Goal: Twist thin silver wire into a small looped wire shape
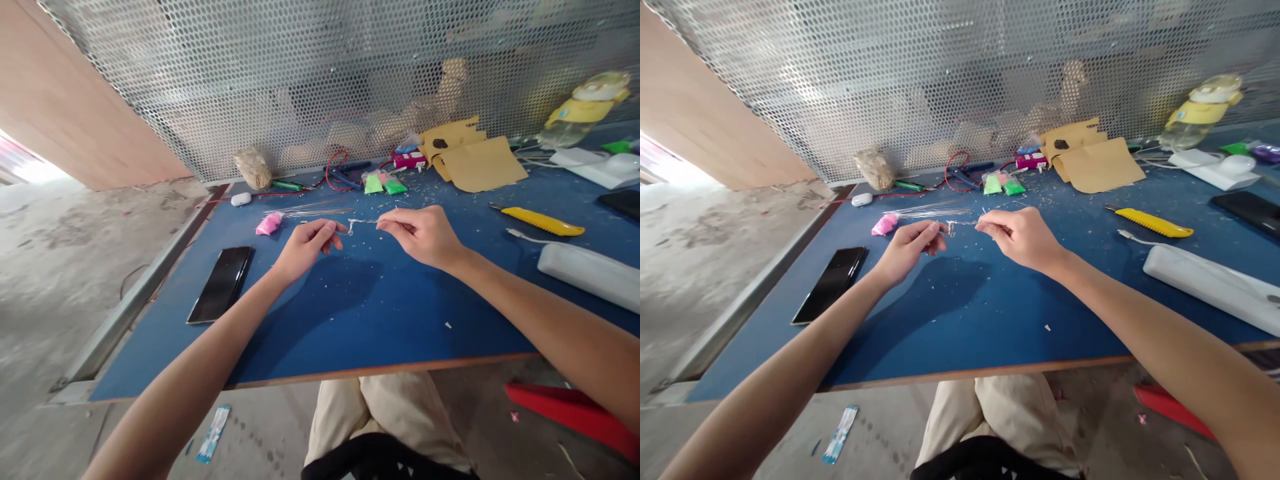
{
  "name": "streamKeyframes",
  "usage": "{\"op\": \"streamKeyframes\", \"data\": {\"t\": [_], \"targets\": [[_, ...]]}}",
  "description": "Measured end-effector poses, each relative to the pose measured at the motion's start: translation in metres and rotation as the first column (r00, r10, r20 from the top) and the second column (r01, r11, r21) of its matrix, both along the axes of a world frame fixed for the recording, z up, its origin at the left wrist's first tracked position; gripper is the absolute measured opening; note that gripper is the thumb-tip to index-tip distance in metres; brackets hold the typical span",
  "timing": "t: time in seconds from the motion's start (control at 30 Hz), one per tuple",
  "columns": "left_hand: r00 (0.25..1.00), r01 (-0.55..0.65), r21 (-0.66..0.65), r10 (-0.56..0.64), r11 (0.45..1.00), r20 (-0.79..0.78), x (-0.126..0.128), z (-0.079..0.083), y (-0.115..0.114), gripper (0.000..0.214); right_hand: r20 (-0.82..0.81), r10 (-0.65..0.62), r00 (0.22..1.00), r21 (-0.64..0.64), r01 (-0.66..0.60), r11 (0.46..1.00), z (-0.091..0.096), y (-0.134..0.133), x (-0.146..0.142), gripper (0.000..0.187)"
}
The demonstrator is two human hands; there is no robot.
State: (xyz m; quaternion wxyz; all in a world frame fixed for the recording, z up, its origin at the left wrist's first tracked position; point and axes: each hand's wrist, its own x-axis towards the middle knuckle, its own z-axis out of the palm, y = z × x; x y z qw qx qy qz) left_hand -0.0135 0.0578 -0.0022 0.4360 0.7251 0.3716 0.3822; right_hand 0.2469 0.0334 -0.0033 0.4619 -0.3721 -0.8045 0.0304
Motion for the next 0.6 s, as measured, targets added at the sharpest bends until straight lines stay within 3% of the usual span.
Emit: {"op": "streamKeyframes", "data": {"t": [0.13, 0.4, 0.5, 0.6], "targets": [[0.998, -0.054, 0.124, 0.059, 0.991, -0.031, -0.001, 0.000, 0.002, 0.031, 0.010, -0.010, 1.000, 0.007, 0.010, 1.000, 0.000, 0.004, 0.003, 0.025], [0.973, -0.035, 0.317, 0.104, 0.948, -0.204, 0.002, 0.002, -0.011, 0.026, 0.002, -0.022, 1.000, -0.025, 0.022, 0.999, 0.001, 0.001, 0.000, 0.031], [0.973, -0.049, 0.326, 0.118, 0.944, -0.197, 0.002, 0.001, -0.011, 0.021, -0.010, -0.041, 0.999, -0.026, 0.041, 0.999, 0.001, 0.001, 0.000, 0.031], [0.991, -0.016, 0.259, 0.051, 0.966, -0.127, 0.001, 0.002, -0.010, 0.021, -0.039, -0.057, 0.998, -0.018, 0.056, 0.998, 0.000, 0.003, 0.002, 0.031]]}}
